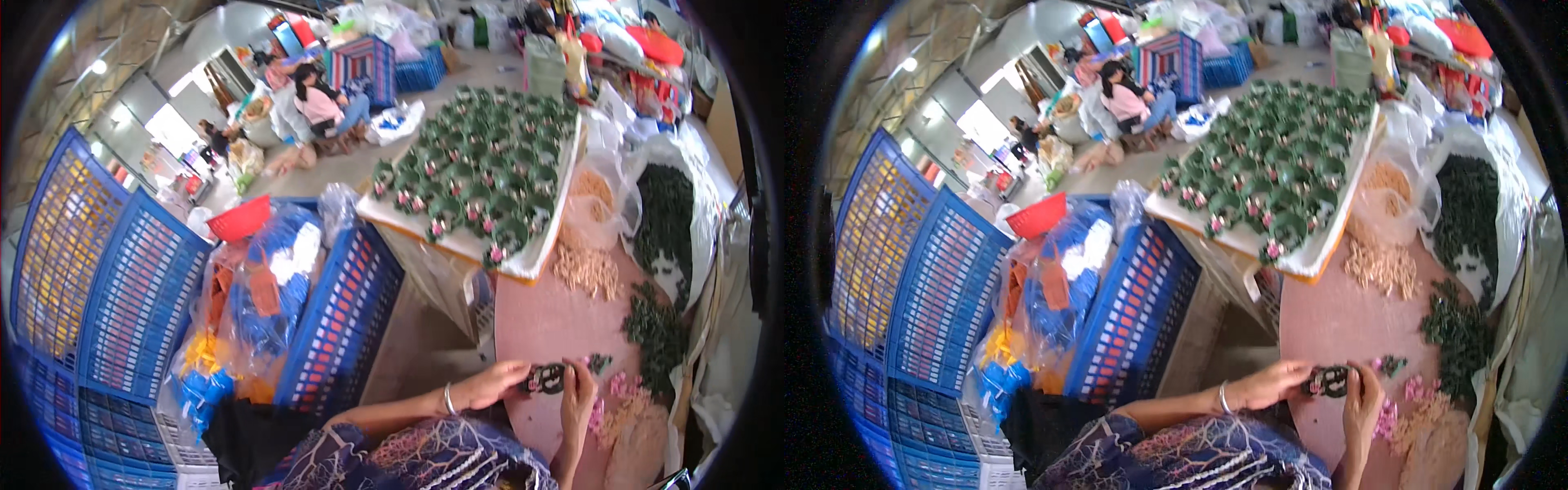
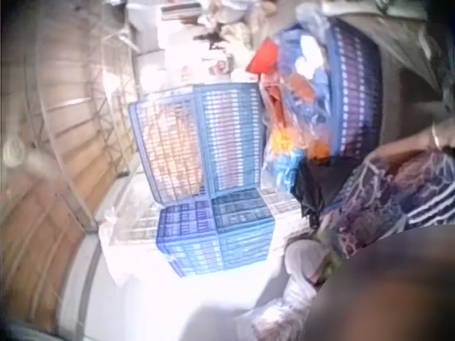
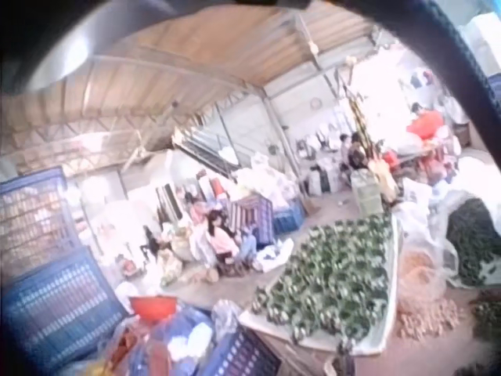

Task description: Assembling decorative items by attaching small artificial flowers and leaves to green plastic circular bases.

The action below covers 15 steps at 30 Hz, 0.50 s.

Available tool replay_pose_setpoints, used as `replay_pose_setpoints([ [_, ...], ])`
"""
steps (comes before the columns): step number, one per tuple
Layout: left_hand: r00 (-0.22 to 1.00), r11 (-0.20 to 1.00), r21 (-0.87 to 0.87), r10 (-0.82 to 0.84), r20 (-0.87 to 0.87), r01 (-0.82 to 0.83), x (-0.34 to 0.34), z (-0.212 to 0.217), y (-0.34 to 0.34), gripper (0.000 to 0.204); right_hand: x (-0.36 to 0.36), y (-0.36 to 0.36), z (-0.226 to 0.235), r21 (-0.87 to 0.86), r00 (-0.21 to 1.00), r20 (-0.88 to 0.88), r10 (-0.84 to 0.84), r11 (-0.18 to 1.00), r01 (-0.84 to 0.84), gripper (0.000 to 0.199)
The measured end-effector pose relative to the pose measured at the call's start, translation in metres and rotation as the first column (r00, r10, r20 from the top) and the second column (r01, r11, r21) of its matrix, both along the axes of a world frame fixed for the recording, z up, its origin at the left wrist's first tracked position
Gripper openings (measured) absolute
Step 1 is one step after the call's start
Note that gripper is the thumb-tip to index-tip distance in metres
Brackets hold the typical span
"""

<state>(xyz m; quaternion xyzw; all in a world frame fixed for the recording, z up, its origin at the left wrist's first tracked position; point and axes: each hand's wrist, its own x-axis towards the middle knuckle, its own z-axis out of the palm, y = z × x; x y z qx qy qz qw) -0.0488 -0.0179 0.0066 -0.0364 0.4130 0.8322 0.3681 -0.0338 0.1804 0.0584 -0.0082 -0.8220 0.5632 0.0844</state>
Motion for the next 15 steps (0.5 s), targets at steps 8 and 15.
replay_pose_setpoints([
  [8, 0.999, 1.0, 0.003, -0.019, -0.036, 0.019, -0.003, 0.007, -0.01, 0.03, 0.003, -0.006, 0.01, -0.071, 0.98, 0.153, 0.124, 0.991, -0.114, 0.028],
  [15, 0.967, 0.905, 0.355, 0.255, -0.012, -0.235, -0.025, 0.041, -0.096, 0.047, 0.006, -0.006, 0.002, -0.308, 0.997, 0.053, 0.058, 0.95, -0.038, 0.039],
])
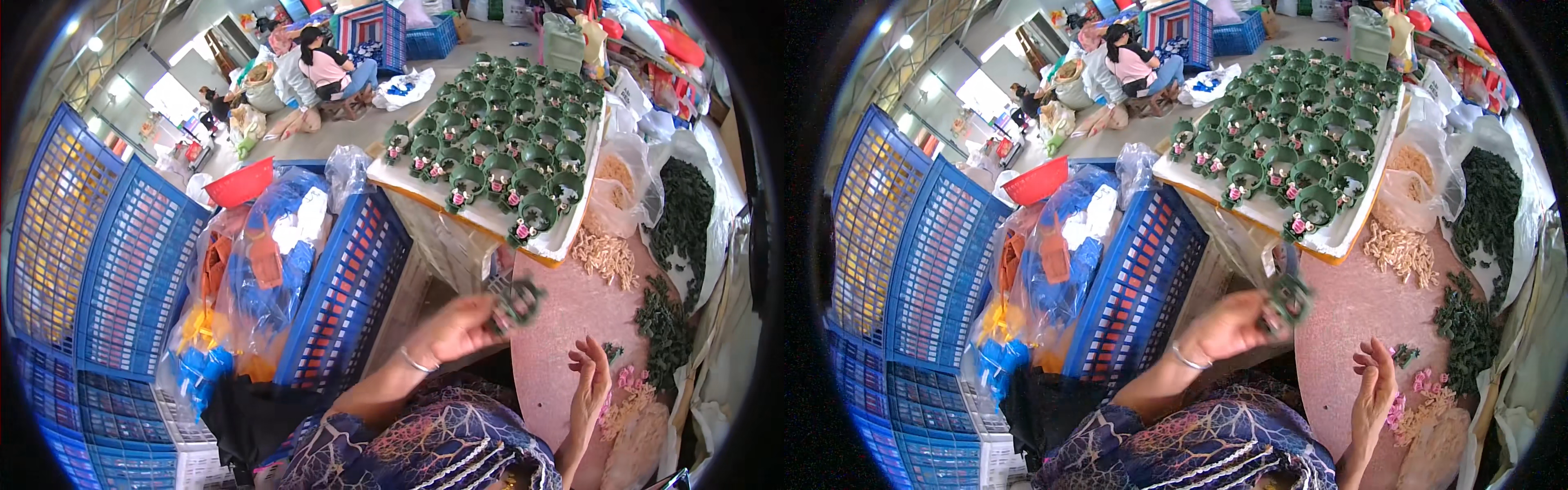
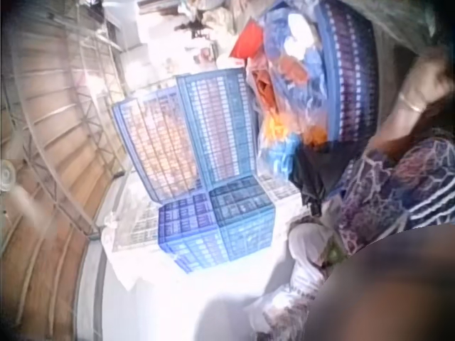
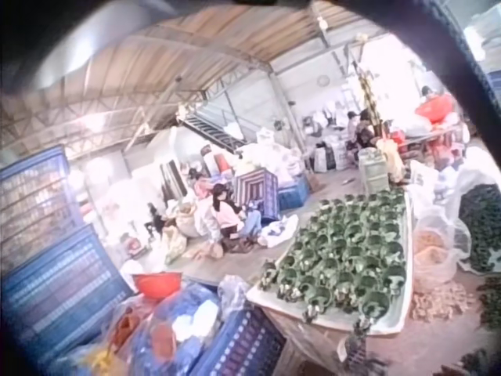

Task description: Assembling decorative items by attaching small artificial flowers and leaves to green plastic circular bases.

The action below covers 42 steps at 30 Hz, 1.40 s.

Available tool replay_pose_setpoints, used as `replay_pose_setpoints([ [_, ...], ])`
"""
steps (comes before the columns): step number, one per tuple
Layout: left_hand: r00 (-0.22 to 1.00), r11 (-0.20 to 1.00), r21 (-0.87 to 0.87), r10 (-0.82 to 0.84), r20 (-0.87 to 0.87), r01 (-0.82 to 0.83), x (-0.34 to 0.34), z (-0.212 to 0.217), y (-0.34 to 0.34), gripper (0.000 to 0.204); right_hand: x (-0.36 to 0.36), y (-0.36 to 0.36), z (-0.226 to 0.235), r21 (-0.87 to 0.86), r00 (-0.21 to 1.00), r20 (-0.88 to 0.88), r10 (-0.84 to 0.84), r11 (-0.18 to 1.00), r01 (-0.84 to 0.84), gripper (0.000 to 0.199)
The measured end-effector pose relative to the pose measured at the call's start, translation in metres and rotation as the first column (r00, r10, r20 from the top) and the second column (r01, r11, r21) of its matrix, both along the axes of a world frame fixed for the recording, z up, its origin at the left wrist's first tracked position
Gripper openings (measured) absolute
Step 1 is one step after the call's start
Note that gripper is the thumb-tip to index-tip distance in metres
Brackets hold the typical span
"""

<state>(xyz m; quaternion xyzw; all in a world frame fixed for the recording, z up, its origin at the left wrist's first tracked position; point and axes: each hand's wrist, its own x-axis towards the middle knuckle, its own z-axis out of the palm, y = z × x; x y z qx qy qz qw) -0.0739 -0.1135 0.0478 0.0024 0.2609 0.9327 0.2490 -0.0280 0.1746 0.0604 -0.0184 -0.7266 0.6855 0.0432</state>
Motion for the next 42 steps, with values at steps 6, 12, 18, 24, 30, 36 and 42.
replay_pose_setpoints([
  [6, 0.823, 0.83, -0.131, 0.494, -0.282, -0.543, -0.059, 0.068, -0.11, 0.025, 0.006, 0.022, -0.015, 0.08, 0.999, -0.025, -0.029, 0.996, 0.031, 0.034],
  [12, 0.721, 0.648, -0.318, 0.633, -0.281, -0.692, -0.141, 0.05, -0.211, 0.023, 0.006, 0.023, -0.024, 0.122, 0.999, -0.002, -0.039, 0.992, 0.039, 0.028],
  [18, 0.721, 0.489, -0.571, 0.625, -0.298, -0.66, -0.178, 0.044, -0.22, 0.025, 0.011, 0.026, -0.027, 0.108, 0.997, 0.026, -0.073, 0.992, 0.07, 0.023],
  [24, 0.739, -0.073, -0.869, 0.495, -0.458, -0.49, -0.182, 0.058, -0.203, 0.032, 0.016, 0.02, -0.012, 0.17, 0.997, 0.019, -0.072, 0.983, 0.068, 0.021],
  [30, 0.636, -0.621, -0.543, 0.09, -0.766, -0.566, -0.198, 0.031, -0.218, 0.036, 0.031, 0.029, -0.007, 0.239, 0.988, 0.006, -0.152, 0.96, 0.146, 0.018],
  [36, 0.122, -0.558, -0.098, -0.007, -0.993, -0.824, -0.126, 0.046, -0.159, 0.019, 0.027, 0.041, 0.0, 0.471, 0.965, -0.084, -0.25, 0.843, 0.26, 0.014],
  [42, 0.179, -0.09, -0.156, -0.574, -0.799, -0.984, -0.028, -0.036, 0.017, 0.019, 0.034, 0.088, -0.02, 0.639, 0.827, -0.318, -0.463, 0.54, 0.548, 0.023],
])
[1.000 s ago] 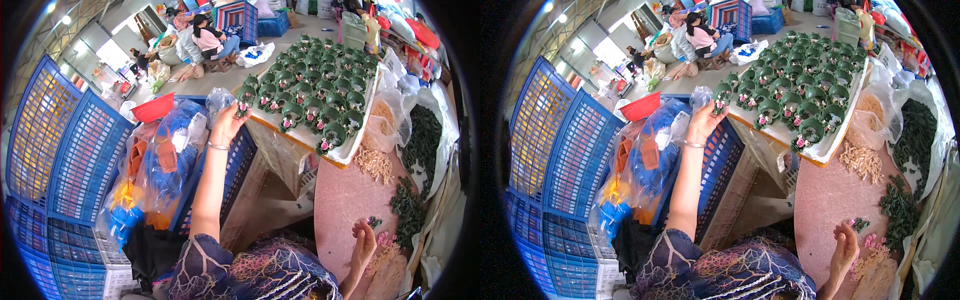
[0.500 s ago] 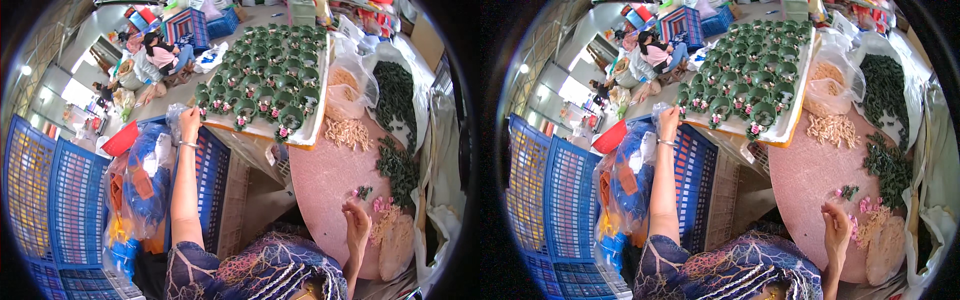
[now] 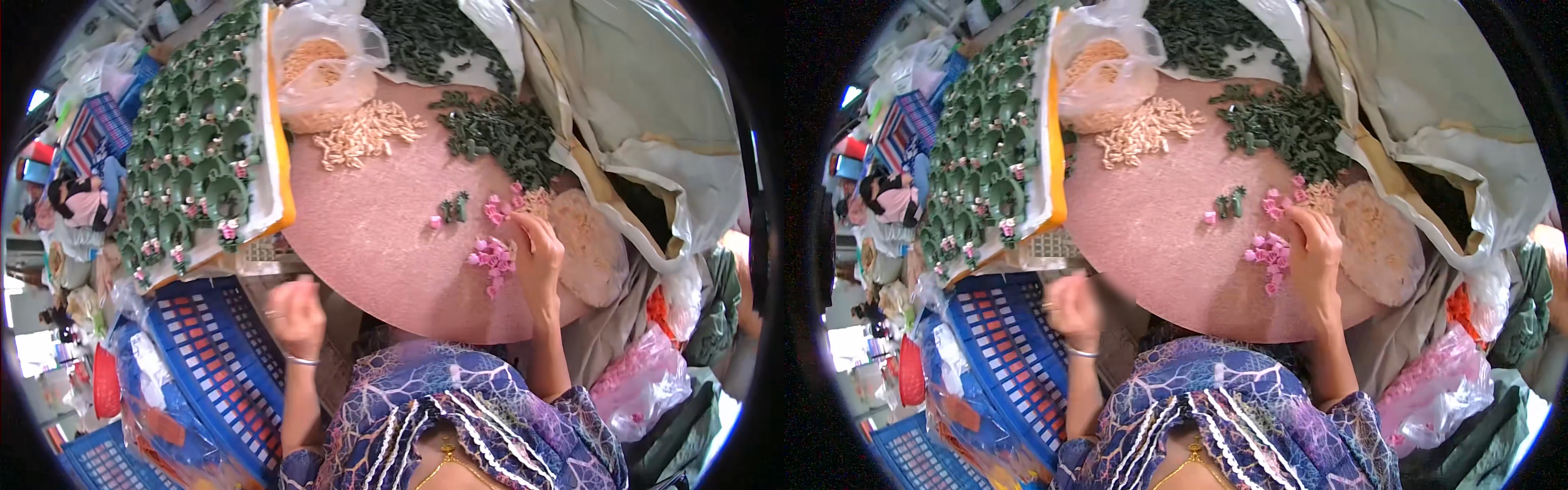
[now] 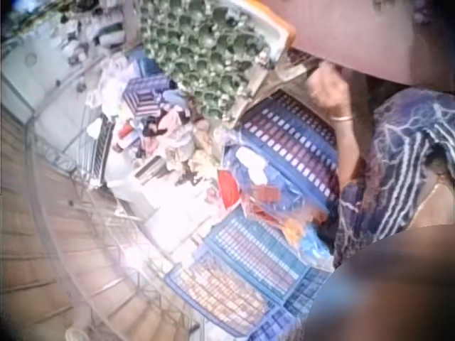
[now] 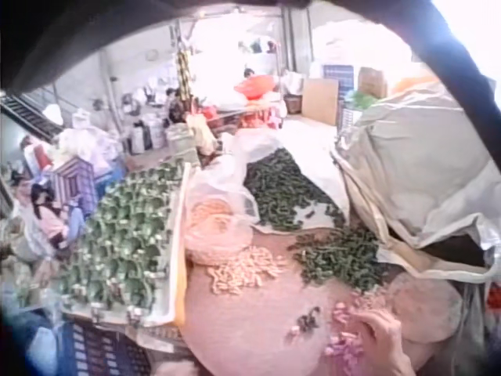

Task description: Assembling decorative items by attaching small artificial flowers and leaves to green plastic circular bases.

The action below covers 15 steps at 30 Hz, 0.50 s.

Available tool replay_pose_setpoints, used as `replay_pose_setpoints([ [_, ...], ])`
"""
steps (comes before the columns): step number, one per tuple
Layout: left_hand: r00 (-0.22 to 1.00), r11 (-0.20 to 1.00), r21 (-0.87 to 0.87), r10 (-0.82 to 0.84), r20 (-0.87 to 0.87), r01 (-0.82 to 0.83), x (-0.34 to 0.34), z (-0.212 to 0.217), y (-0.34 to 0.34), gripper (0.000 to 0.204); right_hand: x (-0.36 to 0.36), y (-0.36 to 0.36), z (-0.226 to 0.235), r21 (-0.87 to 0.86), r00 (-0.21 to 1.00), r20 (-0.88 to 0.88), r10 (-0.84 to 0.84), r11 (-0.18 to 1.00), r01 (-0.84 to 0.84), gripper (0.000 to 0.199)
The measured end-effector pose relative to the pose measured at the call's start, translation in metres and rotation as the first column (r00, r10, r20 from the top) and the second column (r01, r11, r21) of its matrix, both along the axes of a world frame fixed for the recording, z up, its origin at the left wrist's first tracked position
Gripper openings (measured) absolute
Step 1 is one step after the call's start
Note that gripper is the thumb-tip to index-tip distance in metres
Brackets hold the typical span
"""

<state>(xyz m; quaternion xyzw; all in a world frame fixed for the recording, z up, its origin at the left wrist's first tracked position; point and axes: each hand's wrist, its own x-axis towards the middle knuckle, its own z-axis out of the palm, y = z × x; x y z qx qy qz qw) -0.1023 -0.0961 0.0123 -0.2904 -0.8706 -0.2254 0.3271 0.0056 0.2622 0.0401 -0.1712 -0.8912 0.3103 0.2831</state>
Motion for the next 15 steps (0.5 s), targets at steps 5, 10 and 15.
replay_pose_setpoints([
  [5, 0.89, 0.91, 0.191, -0.405, 0.209, 0.369, 0.033, -0.019, 0.096, 0.025, -0.02, 0.007, -0.004, 0.222, 0.997, 0.019, 0.077, 0.972, -0.079, 0.023],
  [10, 0.852, 0.877, 0.1, -0.481, 0.204, 0.471, 0.032, -0.02, 0.107, 0.023, -0.012, 0.021, -0.008, 0.334, 0.987, -0.055, -0.153, 0.928, 0.163, 0.025],
  [15, 0.848, 0.88, 0.144, -0.475, 0.236, 0.452, 0.033, -0.024, 0.103, 0.02, 0.019, 0.051, 0.01, 0.064, 0.913, -0.269, -0.306, 0.94, 0.334, 0.022],
])
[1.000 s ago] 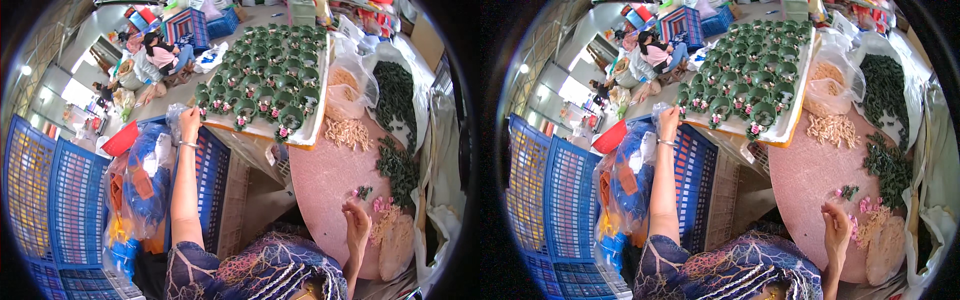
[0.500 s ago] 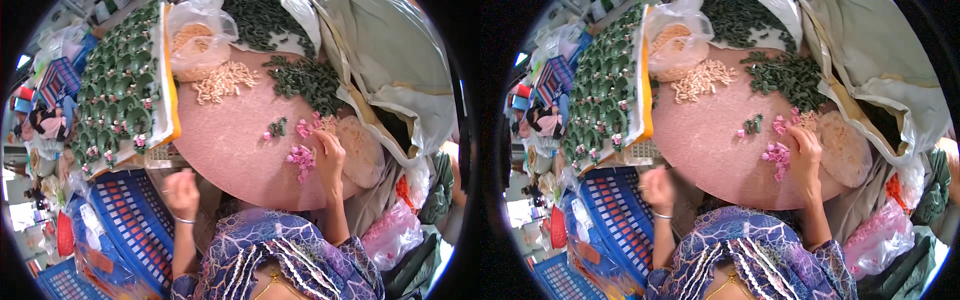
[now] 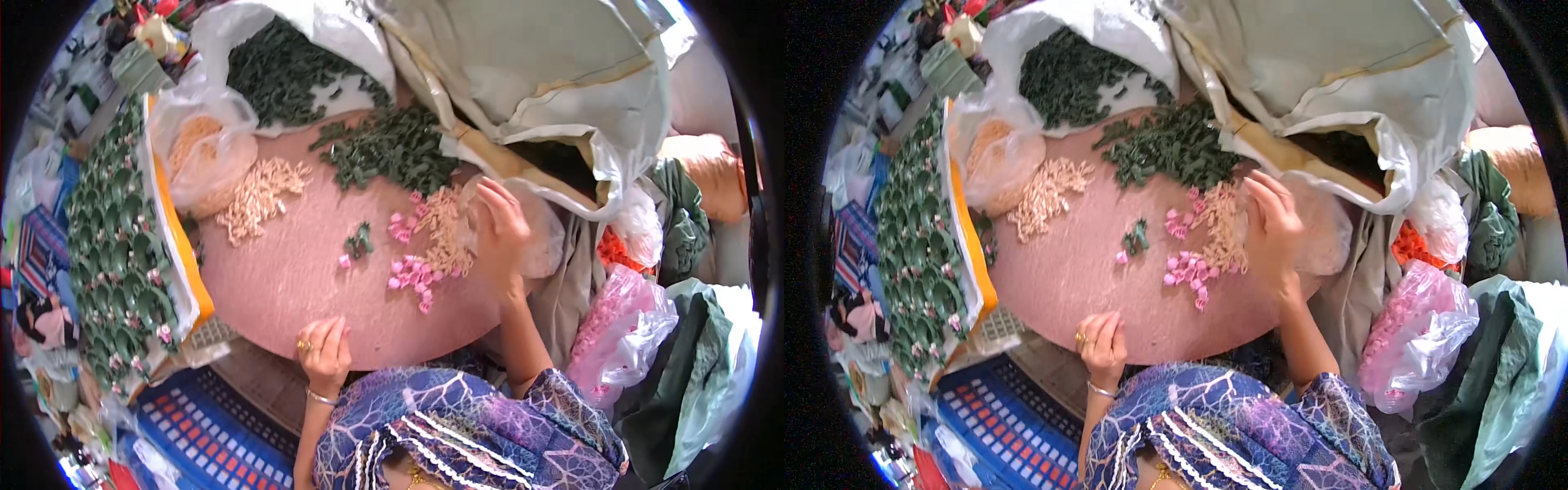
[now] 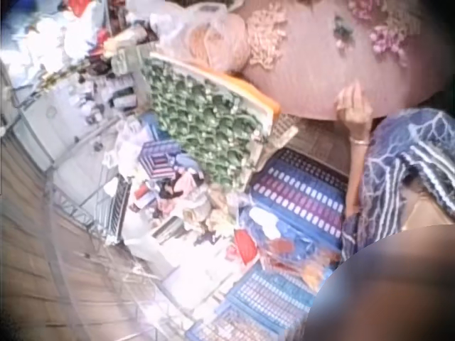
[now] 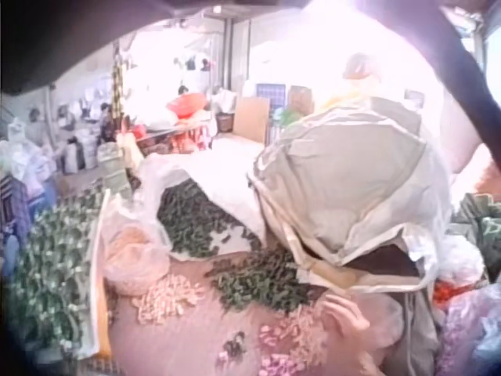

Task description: Assembling decorative items by attaching small artificial flowers and leaves to green plastic circular bases.

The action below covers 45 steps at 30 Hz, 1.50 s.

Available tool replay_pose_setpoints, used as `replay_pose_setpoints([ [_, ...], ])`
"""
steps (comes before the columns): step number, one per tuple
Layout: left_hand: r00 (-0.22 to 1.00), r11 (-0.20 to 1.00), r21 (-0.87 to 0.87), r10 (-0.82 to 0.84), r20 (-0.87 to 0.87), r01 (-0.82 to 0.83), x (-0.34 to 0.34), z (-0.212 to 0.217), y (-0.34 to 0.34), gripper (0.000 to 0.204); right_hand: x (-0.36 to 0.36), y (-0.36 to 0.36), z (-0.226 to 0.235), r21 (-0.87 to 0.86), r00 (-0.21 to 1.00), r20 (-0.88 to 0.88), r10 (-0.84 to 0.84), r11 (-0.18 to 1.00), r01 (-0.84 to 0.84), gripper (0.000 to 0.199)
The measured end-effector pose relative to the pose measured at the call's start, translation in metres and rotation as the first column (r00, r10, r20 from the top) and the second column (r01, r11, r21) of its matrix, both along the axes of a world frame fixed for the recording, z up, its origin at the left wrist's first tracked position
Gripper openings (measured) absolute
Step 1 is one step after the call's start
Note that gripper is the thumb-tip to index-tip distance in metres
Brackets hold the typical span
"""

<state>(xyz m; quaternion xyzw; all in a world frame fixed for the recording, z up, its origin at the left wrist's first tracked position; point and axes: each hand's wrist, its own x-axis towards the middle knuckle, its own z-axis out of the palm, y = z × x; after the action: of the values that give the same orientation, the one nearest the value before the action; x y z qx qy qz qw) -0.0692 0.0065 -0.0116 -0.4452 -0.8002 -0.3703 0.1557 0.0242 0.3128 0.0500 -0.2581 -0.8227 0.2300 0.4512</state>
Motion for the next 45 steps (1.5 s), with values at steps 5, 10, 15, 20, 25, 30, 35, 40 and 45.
replay_pose_setpoints([
  [5, 0.998, 0.998, -0.032, -0.053, -0.02, 0.052, 0.002, -0.001, -0.002, 0.018, 0.028, 0.071, 0.05, 0.357, 0.936, 0.227, -0.268, 0.917, 0.176, 0.016],
  [10, 1.0, 1.0, -0.011, -0.005, 0.017, 0.005, 0.0, -0.002, 0.001, 0.019, 0.018, 0.195, 0.037, 0.159, 0.303, 0.893, -0.334, 0.862, 0.481, 0.025],
  [15, 0.999, 0.999, -0.047, 0.005, -0.034, -0.007, -0.003, -0.006, -0.001, 0.022, -0.019, 0.238, 0.0, 0.225, 0.283, 0.899, -0.335, 0.906, 0.358, 0.055],
  [20, 1.0, 0.999, -0.044, 0.015, -0.015, -0.016, 0.001, -0.003, 0.001, 0.019, -0.008, 0.297, -0.065, 0.119, 0.403, 0.879, -0.253, 0.937, 0.328, 0.086],
  [25, 0.999, 0.997, -0.06, 0.044, -0.009, -0.044, 0.0, -0.005, -0.003, 0.018, -0.026, 0.288, -0.083, -0.057, 0.685, 0.674, -0.277, 0.905, 0.422, 0.079],
  [30, 1.0, 0.999, -0.033, 0.007, 0.003, -0.007, 0.0, -0.002, 0.006, 0.018, -0.019, 0.314, -0.076, 0.093, 0.719, 0.542, -0.436, 0.881, 0.464, 0.066],
  [35, 0.999, 0.997, -0.073, 0.032, -0.036, -0.034, -0.001, -0.004, 0.001, 0.021, -0.051, 0.314, 0.072, -0.017, 0.917, 0.038, -0.397, 0.917, 0.398, 0.05],
  [40, 1.0, 0.995, -0.092, 0.028, -0.009, -0.029, -0.002, -0.002, 0.0, 0.021, -0.069, 0.346, 0.115, -0.021, 0.821, -0.538, -0.189, 0.977, 0.211, 0.045],
  [45, 0.998, 0.992, -0.112, 0.061, -0.018, -0.063, -0.005, -0.004, -0.003, 0.023, -0.108, 0.334, 0.038, 0.15, 0.923, -0.066, -0.38, 0.91, 0.385, 0.049],
])
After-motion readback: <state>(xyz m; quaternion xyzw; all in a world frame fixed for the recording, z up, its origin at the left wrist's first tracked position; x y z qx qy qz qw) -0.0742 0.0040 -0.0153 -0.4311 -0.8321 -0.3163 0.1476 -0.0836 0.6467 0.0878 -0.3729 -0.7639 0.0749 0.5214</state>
